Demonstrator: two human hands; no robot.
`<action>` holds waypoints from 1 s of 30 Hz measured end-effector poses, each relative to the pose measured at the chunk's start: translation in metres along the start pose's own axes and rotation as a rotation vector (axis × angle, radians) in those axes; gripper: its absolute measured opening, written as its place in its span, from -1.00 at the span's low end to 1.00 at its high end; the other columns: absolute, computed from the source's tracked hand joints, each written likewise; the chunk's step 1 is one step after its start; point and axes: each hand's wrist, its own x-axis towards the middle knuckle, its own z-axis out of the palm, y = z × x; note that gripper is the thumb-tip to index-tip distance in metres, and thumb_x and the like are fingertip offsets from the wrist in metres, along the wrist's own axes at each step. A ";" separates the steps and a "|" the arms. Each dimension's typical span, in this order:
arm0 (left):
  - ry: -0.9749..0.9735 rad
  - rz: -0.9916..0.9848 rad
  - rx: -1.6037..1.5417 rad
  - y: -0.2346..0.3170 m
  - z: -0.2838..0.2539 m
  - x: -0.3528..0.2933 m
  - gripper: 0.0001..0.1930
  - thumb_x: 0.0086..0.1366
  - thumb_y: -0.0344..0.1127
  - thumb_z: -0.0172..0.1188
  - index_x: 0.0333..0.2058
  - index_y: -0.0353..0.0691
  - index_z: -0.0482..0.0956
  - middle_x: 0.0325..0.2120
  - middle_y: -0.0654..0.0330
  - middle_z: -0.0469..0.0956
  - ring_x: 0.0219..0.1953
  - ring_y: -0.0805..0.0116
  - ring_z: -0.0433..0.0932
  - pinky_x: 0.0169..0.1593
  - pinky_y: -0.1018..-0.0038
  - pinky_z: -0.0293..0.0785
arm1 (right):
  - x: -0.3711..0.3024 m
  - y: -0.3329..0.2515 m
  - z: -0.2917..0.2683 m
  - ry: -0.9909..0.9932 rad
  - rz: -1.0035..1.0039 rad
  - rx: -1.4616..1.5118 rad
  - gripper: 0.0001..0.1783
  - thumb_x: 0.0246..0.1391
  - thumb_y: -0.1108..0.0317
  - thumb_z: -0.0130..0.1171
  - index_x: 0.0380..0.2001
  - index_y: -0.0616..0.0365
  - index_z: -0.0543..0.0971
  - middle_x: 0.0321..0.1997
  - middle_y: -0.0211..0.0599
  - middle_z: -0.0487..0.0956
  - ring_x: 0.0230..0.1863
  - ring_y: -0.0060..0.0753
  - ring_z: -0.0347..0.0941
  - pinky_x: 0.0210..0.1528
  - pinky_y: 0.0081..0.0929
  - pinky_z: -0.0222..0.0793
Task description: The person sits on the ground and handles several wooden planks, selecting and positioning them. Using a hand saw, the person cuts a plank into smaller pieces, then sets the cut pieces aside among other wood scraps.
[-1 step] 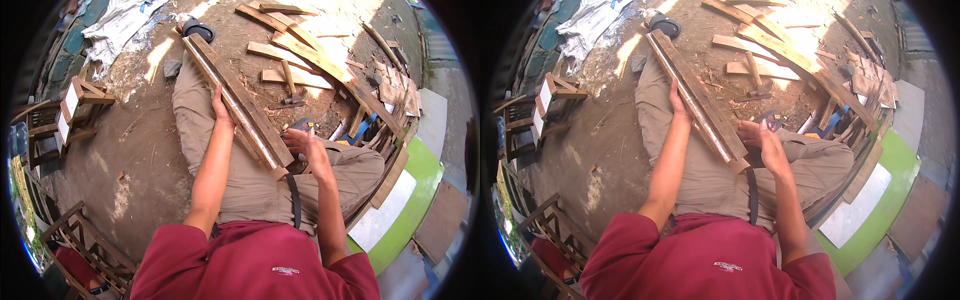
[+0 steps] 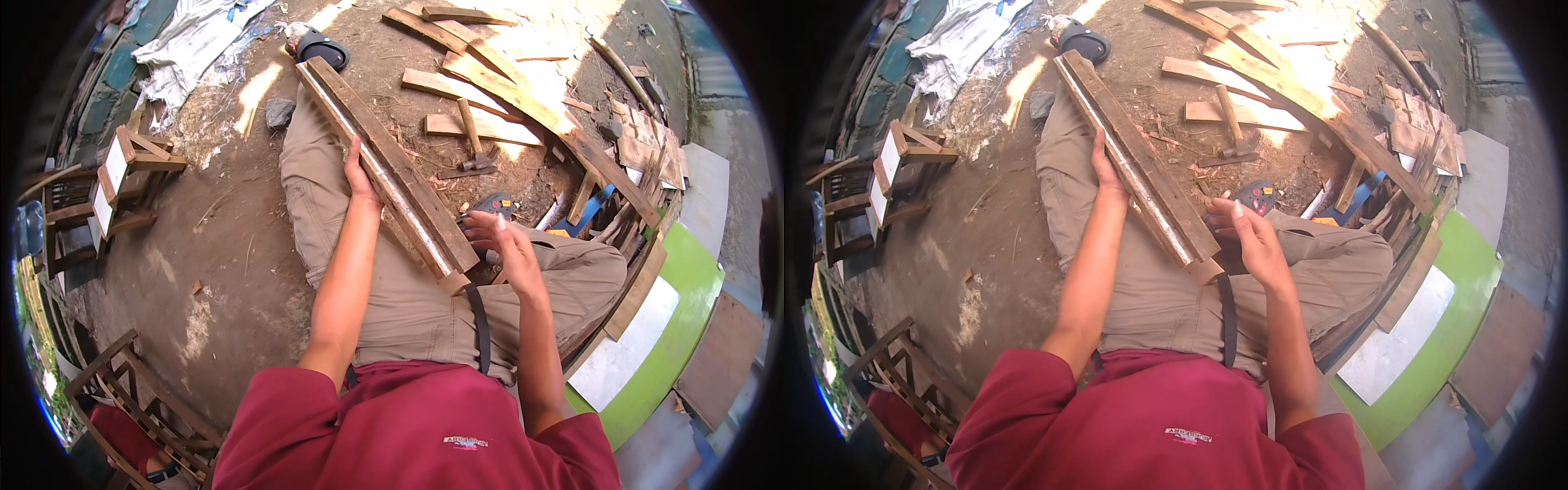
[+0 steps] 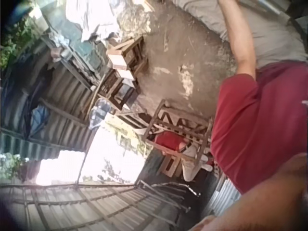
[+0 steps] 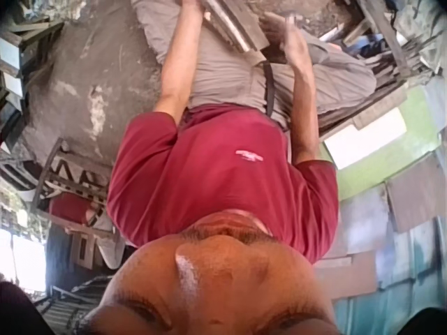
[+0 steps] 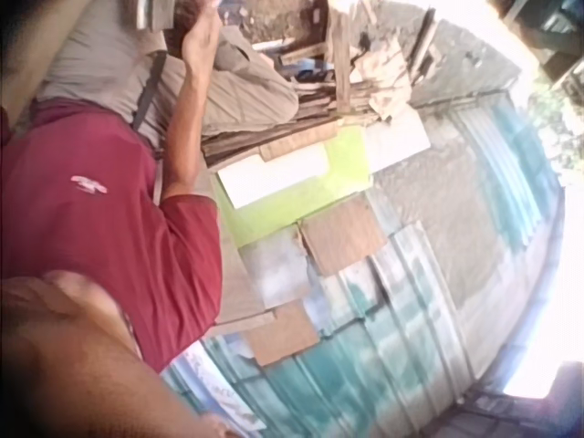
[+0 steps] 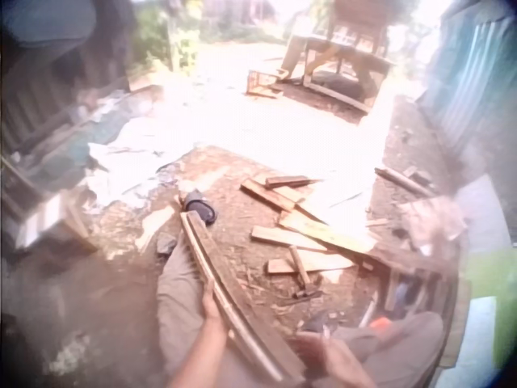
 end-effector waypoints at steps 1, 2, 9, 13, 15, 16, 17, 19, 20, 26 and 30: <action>0.019 -0.007 -0.011 -0.001 0.001 0.000 -0.29 0.32 0.28 0.10 0.16 -0.23 0.41 -0.16 -0.01 0.56 -0.14 0.06 0.61 -0.07 0.05 0.60 | -0.006 -0.004 0.002 0.000 -0.069 -0.097 -0.36 0.42 0.01 -0.02 0.28 0.36 0.40 0.24 -0.03 0.50 0.22 -0.17 0.46 0.27 -0.22 0.37; 0.047 -0.002 -0.011 -0.001 0.001 0.001 -0.30 0.32 0.28 0.10 0.14 -0.24 0.43 -0.17 -0.01 0.56 -0.14 0.06 0.60 -0.08 0.06 0.60 | -0.010 -0.010 0.006 -0.008 -0.139 -0.191 -0.41 0.39 0.09 0.12 0.26 0.35 0.43 0.20 -0.07 0.53 0.19 -0.16 0.49 0.24 -0.23 0.41; 0.127 0.013 0.029 0.003 0.015 0.008 -0.32 0.36 0.29 0.02 0.03 -0.31 0.48 -0.18 -0.04 0.58 -0.15 0.04 0.60 -0.10 0.14 0.59 | -0.011 -0.009 0.010 -0.055 -0.140 -0.269 -0.40 0.11 0.44 0.39 0.22 0.36 0.49 0.22 -0.16 0.50 0.22 -0.29 0.45 0.25 -0.35 0.38; 0.117 0.044 0.065 0.006 0.018 0.006 -0.33 0.39 0.28 0.00 0.03 -0.32 0.48 -0.19 -0.06 0.59 -0.16 0.04 0.61 -0.10 0.15 0.59 | -0.010 0.000 0.011 -0.009 -0.298 -0.425 -0.39 0.10 0.35 0.42 0.18 0.40 0.49 0.15 -0.04 0.57 0.15 -0.22 0.51 0.19 -0.35 0.40; 0.108 0.058 0.073 0.006 0.019 0.004 -0.34 0.40 0.26 -0.01 0.04 -0.32 0.48 -0.19 -0.06 0.60 -0.16 0.04 0.61 -0.09 0.15 0.60 | -0.010 -0.002 0.014 0.025 -0.314 -0.457 -0.40 0.13 0.35 0.39 0.19 0.41 0.48 0.16 -0.01 0.56 0.16 -0.17 0.50 0.22 -0.32 0.37; 0.107 0.058 0.070 0.006 0.021 0.003 -0.35 0.40 0.26 -0.01 0.04 -0.31 0.48 -0.19 -0.06 0.60 -0.16 0.04 0.62 -0.09 0.15 0.60 | -0.010 -0.003 0.015 0.042 -0.322 -0.474 -0.40 0.14 0.35 0.37 0.19 0.42 0.47 0.16 0.01 0.56 0.17 -0.14 0.50 0.24 -0.30 0.36; 0.105 0.058 0.066 0.006 0.023 0.002 -0.35 0.40 0.25 -0.01 0.05 -0.31 0.47 -0.18 -0.06 0.60 -0.16 0.04 0.62 -0.08 0.15 0.60 | -0.010 -0.003 0.016 0.046 -0.329 -0.484 -0.41 0.16 0.34 0.36 0.19 0.42 0.47 0.16 0.02 0.55 0.17 -0.13 0.50 0.23 -0.30 0.36; 0.112 0.062 0.064 0.007 0.025 0.000 -0.36 0.40 0.25 0.00 0.06 -0.30 0.47 -0.18 -0.06 0.60 -0.16 0.04 0.62 -0.08 0.14 0.60 | -0.010 -0.003 0.017 0.052 -0.343 -0.505 -0.42 0.18 0.33 0.33 0.19 0.43 0.46 0.16 0.04 0.54 0.17 -0.10 0.50 0.22 -0.30 0.36; 0.115 0.064 0.063 0.007 0.026 -0.001 -0.36 0.40 0.25 0.00 0.06 -0.30 0.47 -0.18 -0.05 0.60 -0.15 0.04 0.62 -0.07 0.14 0.60 | -0.010 -0.004 0.017 0.048 -0.341 -0.517 -0.42 0.18 0.33 0.33 0.19 0.43 0.45 0.16 0.05 0.54 0.17 -0.08 0.50 0.22 -0.30 0.37; 0.126 0.082 0.078 0.007 0.027 -0.001 -0.38 0.39 0.23 0.03 0.08 -0.26 0.47 -0.17 -0.05 0.60 -0.15 0.05 0.62 -0.05 0.16 0.59 | -0.011 0.001 0.014 0.029 -0.312 -0.548 -0.42 0.21 0.30 0.29 0.20 0.42 0.43 0.16 0.07 0.52 0.16 0.00 0.50 0.21 -0.27 0.38; 0.100 0.065 0.041 0.009 0.033 -0.009 -0.39 0.32 0.16 0.18 0.12 -0.23 0.44 -0.11 0.06 0.58 -0.08 0.11 0.59 0.01 0.17 0.57 | -0.010 0.002 0.013 0.018 -0.255 -0.539 -0.42 0.24 0.28 0.27 0.21 0.42 0.42 0.17 0.08 0.51 0.16 0.02 0.49 0.21 -0.25 0.38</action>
